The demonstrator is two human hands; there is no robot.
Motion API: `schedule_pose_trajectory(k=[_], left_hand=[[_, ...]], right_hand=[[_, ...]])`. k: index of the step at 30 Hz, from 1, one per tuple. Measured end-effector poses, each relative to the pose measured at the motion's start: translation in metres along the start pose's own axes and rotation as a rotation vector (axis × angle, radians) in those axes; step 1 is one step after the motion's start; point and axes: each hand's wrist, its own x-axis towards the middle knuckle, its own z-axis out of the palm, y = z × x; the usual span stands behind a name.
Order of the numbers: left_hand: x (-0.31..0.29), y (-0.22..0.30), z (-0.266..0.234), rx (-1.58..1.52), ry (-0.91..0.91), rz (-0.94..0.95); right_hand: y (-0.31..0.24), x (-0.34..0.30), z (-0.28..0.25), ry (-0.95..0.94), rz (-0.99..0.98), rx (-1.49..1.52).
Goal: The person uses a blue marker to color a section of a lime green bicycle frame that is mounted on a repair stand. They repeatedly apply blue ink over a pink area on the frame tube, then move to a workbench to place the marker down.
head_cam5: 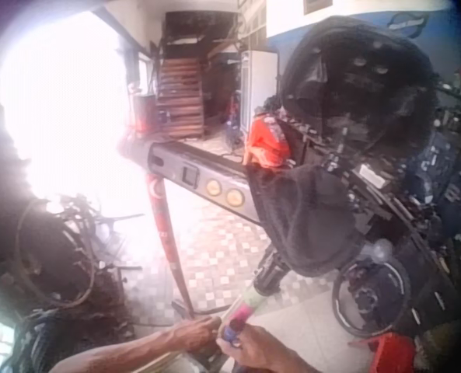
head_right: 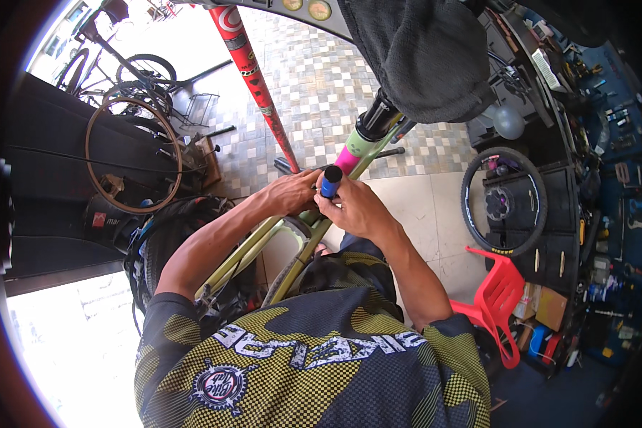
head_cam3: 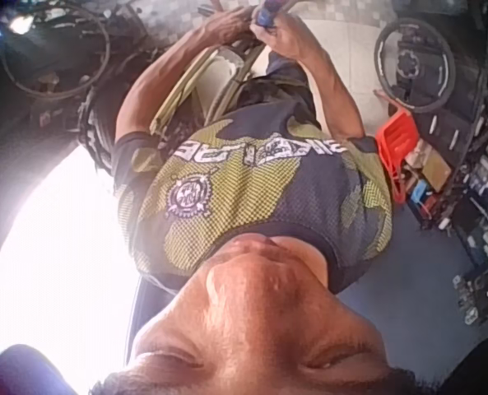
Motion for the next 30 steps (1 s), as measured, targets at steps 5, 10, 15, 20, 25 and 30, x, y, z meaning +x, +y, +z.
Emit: schedule_pose_trajectory(k=[5,10,15,20,25,30], left_hand=[[0.0,0.006,-0.013,-0.04,-0.096,-0.042],[-0.001,0.007,-0.016,-0.08,-0.126,-0.085],[-0.004,0.011,-0.017,-0.096,-0.094,-0.123],[0.0,0.01,-0.018,-0.015,-0.071,-0.092],[-0.001,0.009,-0.013,0.035,0.072,-0.032],[-0.001,0.006,-0.015,-0.042,0.036,-0.011]], right_hand=[[0.001,-0.005,-0.007,0.014,0.034,0.061],[0.009,-0.009,-0.004,0.075,-0.013,0.075],[0.036,-0.019,-0.003,0.079,0.044,0.19],[0.028,-0.033,0.009,0.166,-0.103,0.152],[0.009,-0.035,0.02,0.163,-0.111,-0.015],[-0.008,-0.025,0.011,0.158,-0.006,0.026]])
